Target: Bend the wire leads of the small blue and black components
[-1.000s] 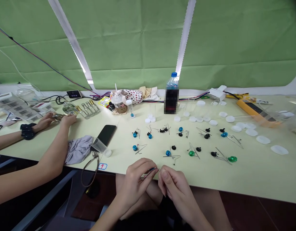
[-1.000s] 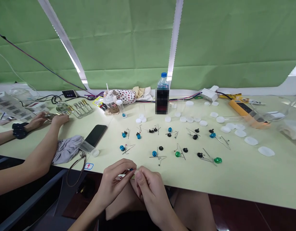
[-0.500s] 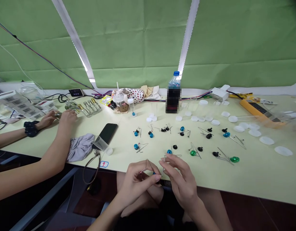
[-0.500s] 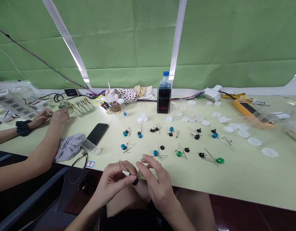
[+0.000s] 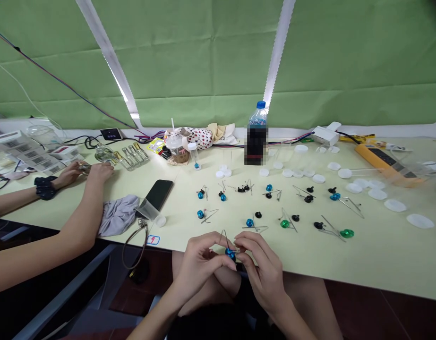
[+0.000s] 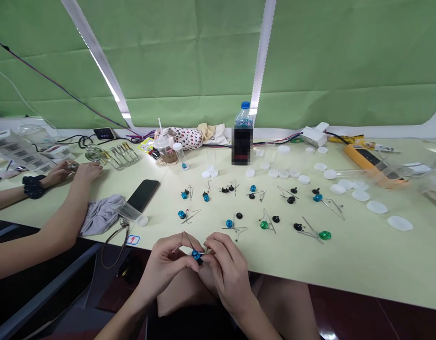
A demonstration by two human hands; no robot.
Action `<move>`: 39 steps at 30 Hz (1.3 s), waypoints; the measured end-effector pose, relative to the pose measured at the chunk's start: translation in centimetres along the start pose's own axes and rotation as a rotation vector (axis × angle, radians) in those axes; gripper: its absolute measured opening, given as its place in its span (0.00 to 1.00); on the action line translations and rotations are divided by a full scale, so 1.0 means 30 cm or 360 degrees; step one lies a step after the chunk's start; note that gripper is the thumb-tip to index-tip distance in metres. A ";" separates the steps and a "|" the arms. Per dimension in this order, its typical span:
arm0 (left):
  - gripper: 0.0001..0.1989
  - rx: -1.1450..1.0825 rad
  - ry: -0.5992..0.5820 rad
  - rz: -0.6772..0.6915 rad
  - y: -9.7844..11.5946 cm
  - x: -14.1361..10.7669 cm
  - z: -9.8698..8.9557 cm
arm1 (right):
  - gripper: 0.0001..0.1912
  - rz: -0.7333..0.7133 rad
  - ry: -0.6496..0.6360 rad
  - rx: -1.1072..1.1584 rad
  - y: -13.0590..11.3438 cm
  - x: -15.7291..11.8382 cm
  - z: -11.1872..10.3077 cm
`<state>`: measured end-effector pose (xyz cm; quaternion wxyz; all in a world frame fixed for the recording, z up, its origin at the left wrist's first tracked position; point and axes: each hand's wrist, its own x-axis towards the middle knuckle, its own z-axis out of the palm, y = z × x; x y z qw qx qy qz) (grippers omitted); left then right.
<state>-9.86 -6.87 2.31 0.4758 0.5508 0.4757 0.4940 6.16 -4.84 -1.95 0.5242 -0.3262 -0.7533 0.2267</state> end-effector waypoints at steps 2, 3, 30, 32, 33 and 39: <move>0.05 0.0121 -0.0063 0.0016 0.001 -0.010 0.005 | 0.10 -0.0055 -0.0008 -0.0019 0.008 -0.005 -0.006; 0.05 0.0170 -0.0091 0.0020 0.000 -0.015 0.007 | 0.10 -0.0102 0.0000 -0.0059 0.011 -0.008 -0.008; 0.14 -0.0773 -0.0332 -0.0550 -0.031 0.019 -0.022 | 0.13 0.0749 -0.0065 0.0878 0.049 0.066 -0.045; 0.14 -0.0715 -0.0374 -0.0552 -0.027 0.014 -0.017 | 0.15 0.0721 -0.0117 0.0995 0.053 0.062 -0.055; 0.15 -0.0709 -0.0389 -0.0563 -0.026 0.013 -0.016 | 0.16 0.0689 -0.0115 0.1006 0.053 0.058 -0.060; 0.17 -0.0768 -0.0347 -0.0613 -0.031 0.009 -0.006 | 0.15 0.0385 0.0056 0.0742 0.021 0.035 -0.085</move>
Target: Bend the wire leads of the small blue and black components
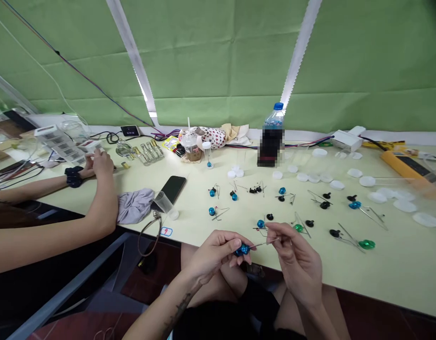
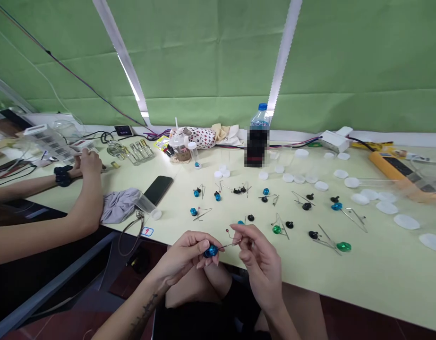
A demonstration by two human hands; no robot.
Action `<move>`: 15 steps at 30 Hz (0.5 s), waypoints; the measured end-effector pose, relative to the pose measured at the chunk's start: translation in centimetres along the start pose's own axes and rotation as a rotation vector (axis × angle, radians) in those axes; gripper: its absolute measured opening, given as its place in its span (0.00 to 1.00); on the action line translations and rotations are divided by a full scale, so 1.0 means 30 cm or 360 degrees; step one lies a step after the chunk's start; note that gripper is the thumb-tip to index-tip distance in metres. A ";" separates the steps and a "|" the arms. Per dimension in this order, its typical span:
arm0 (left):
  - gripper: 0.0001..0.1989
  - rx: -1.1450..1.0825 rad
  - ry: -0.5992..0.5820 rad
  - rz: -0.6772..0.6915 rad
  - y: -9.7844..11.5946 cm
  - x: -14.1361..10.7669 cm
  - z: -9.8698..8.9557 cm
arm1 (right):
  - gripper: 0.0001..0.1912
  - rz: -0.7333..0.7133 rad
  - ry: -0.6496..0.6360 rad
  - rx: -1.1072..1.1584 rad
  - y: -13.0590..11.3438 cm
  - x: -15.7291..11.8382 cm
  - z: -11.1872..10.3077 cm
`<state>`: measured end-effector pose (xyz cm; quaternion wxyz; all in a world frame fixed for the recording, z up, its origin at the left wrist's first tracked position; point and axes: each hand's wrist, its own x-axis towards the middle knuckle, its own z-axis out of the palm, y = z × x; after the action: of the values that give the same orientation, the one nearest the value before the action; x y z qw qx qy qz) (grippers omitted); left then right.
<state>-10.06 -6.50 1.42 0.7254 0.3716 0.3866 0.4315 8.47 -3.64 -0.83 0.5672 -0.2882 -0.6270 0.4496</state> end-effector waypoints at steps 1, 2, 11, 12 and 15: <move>0.17 0.0000 0.0011 0.0009 -0.004 0.000 0.002 | 0.13 -0.0051 -0.0022 -0.0099 -0.008 -0.001 0.001; 0.16 0.0011 0.0018 0.0025 -0.007 -0.001 0.005 | 0.11 -0.0099 -0.0042 -0.0190 -0.016 -0.002 0.002; 0.17 0.0622 0.0115 0.0290 0.000 -0.024 0.049 | 0.10 -0.0298 0.0107 -0.0289 -0.025 -0.009 0.006; 0.16 0.0757 0.0117 0.0353 0.004 -0.029 0.057 | 0.10 -0.0255 0.0079 -0.0227 -0.026 -0.012 0.007; 0.18 0.1217 0.0046 0.0533 0.019 -0.057 0.062 | 0.11 -0.0119 -0.0001 -0.0074 -0.032 -0.024 0.007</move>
<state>-9.18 -8.24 3.11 0.4496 0.6658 0.4632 0.3741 8.54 -4.73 -0.29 0.5766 -0.2775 -0.6478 0.4134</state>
